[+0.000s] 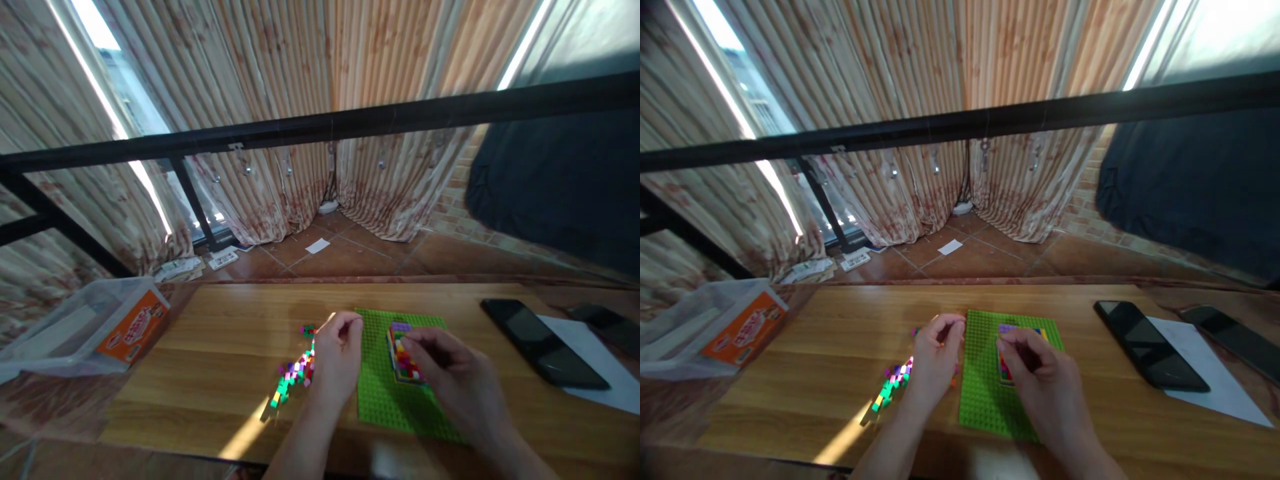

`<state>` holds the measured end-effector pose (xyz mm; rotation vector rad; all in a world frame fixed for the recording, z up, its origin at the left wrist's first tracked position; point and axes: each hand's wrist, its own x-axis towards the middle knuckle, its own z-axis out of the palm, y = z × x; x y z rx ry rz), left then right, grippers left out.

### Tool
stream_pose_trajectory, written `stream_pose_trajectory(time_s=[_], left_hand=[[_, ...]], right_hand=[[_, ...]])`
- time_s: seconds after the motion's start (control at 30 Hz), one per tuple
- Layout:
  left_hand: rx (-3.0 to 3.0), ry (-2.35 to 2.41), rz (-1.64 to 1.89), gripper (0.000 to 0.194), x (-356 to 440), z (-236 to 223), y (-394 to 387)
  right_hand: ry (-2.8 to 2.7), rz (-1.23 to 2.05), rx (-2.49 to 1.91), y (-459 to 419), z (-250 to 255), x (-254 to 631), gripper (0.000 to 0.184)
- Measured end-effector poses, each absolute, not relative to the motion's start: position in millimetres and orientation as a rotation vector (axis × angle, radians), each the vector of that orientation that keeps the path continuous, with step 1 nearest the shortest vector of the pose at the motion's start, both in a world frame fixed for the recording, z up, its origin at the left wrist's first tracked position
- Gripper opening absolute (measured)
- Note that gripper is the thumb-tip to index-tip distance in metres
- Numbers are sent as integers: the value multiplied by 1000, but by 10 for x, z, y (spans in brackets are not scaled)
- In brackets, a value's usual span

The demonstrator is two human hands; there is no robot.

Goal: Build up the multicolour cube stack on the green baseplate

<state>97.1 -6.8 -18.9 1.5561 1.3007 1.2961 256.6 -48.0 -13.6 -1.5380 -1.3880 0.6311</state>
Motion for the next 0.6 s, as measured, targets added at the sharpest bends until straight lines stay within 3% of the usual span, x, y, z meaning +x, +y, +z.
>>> stream_pose_trajectory(time_s=[0.3,0.6], left_hand=[[1349,1415,1411,21,687,-178,75],[1436,1396,1359,19,639,-208,50]], right_hand=[[-2052,614,-1440,-576,-291,2066,23],[-2217,499,-1667,-541,-440,1904,21]])
